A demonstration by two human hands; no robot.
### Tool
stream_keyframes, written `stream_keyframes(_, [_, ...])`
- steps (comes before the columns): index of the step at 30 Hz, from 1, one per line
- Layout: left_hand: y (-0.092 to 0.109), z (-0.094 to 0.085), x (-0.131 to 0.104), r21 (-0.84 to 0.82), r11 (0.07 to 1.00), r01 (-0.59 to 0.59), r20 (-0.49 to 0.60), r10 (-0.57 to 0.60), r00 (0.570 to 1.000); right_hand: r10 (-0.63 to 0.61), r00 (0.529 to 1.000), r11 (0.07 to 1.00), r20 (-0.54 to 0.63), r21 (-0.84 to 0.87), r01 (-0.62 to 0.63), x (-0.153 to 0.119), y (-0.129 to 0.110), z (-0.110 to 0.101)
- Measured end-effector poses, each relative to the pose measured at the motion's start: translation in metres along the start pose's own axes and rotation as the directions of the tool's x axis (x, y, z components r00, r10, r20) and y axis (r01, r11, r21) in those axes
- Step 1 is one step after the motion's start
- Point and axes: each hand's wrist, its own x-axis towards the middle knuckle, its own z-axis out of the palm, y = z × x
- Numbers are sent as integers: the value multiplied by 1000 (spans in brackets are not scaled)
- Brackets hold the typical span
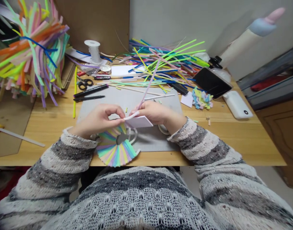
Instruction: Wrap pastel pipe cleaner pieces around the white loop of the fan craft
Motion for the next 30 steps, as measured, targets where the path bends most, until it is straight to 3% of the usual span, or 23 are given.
stream_keyframes(5, [-5, 0, 1, 409, 906, -110, 47, 100, 994, -49, 997, 947, -54, -321, 29, 9, -20, 4])
stream_keyframes(11, [-5, -2, -1, 568, 822, -37, 4, 42, 999, -195, 975, 891, -105, -435, 131, 19, -33, 22])
stream_keyframes(19, [-3, 6, 0, 566, 818, 100, -106, -48, 993, -391, 903, 787, -176, -572, 230, 9, -20, 44])
stream_keyframes(30, [-2, 10, 0, 449, 875, 178, -147, -124, 981, -525, 844, 763, -115, -504, 406, 3, 6, 33])
